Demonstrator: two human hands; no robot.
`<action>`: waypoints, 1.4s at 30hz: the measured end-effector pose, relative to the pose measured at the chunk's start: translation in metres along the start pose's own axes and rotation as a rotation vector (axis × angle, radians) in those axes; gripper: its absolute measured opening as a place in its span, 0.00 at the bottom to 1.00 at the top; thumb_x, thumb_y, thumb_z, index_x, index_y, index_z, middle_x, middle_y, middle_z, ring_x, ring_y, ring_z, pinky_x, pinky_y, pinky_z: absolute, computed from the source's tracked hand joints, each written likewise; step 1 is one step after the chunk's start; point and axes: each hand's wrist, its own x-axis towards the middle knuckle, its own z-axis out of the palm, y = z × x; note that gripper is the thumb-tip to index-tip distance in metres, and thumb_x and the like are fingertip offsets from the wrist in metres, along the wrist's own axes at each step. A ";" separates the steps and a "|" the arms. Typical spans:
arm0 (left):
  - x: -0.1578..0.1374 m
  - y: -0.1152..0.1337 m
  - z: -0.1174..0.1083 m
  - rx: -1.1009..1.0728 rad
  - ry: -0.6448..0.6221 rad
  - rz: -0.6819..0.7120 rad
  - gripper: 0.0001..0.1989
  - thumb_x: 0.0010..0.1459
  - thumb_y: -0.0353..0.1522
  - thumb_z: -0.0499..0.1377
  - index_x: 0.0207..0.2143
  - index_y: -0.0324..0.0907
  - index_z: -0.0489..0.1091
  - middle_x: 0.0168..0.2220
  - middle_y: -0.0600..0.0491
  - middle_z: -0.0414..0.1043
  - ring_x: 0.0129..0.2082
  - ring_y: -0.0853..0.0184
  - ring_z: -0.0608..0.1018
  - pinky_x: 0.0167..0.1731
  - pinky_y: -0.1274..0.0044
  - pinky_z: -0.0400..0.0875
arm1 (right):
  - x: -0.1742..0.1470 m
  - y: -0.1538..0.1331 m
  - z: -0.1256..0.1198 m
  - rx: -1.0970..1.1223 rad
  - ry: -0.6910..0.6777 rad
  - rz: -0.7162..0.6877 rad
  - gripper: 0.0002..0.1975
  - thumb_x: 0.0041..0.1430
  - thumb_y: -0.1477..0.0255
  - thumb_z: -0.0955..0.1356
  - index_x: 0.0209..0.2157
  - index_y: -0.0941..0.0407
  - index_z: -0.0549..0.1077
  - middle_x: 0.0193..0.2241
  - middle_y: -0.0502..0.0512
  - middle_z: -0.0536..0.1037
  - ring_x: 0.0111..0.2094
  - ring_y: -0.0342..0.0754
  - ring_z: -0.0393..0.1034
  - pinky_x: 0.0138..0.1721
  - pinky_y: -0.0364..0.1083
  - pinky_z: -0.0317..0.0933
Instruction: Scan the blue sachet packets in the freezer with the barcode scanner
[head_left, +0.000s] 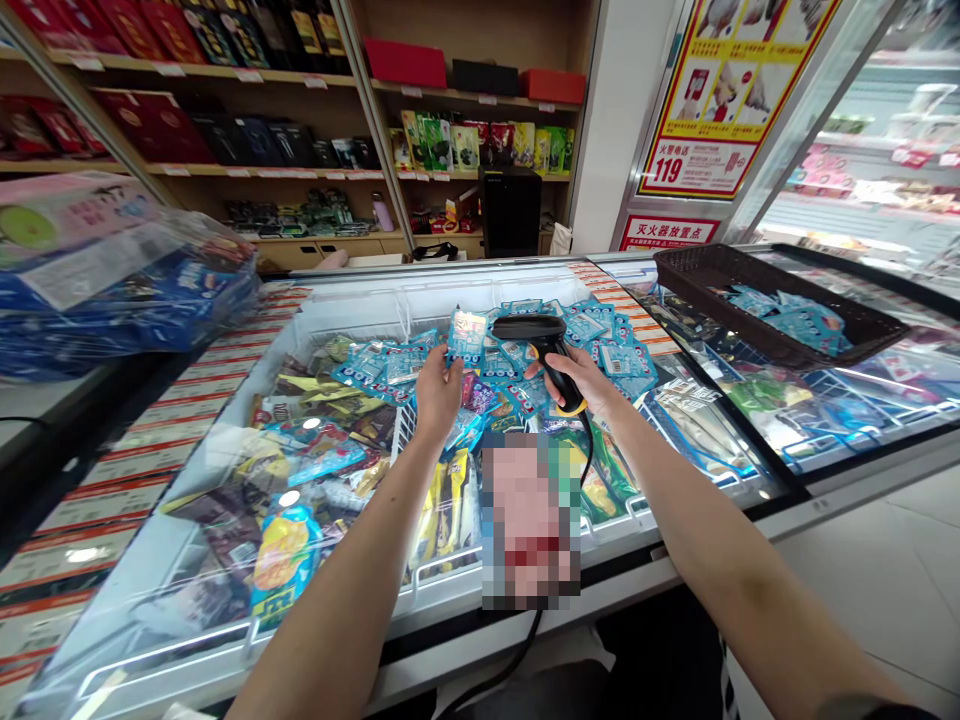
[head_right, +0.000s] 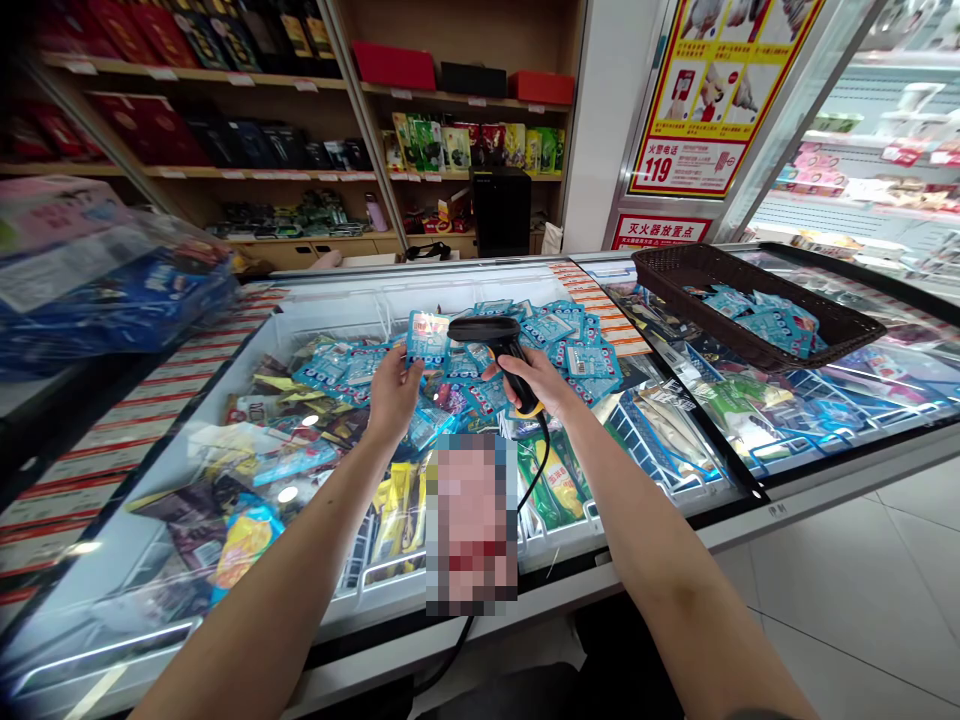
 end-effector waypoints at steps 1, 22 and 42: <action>0.000 0.001 0.000 -0.002 -0.004 0.006 0.17 0.59 0.36 0.53 0.49 0.42 0.67 0.45 0.47 0.73 0.43 0.61 0.75 0.44 0.69 0.69 | 0.000 0.001 0.000 -0.001 0.006 0.002 0.20 0.55 0.55 0.67 0.42 0.56 0.68 0.29 0.53 0.78 0.14 0.38 0.61 0.14 0.40 0.56; -0.002 0.000 0.004 -0.050 0.031 -0.071 0.11 0.58 0.36 0.55 0.43 0.44 0.62 0.36 0.51 0.74 0.35 0.64 0.77 0.35 0.72 0.71 | -0.001 -0.007 0.010 -0.035 0.004 -0.019 0.21 0.54 0.53 0.68 0.42 0.55 0.68 0.32 0.54 0.77 0.16 0.40 0.61 0.15 0.42 0.55; -0.001 -0.012 0.007 -0.079 0.024 -0.093 0.14 0.57 0.40 0.56 0.41 0.43 0.57 0.26 0.56 0.66 0.33 0.61 0.79 0.31 0.73 0.70 | -0.001 -0.005 0.014 0.017 -0.092 -0.053 0.18 0.57 0.57 0.68 0.40 0.57 0.69 0.36 0.56 0.77 0.16 0.38 0.62 0.14 0.40 0.57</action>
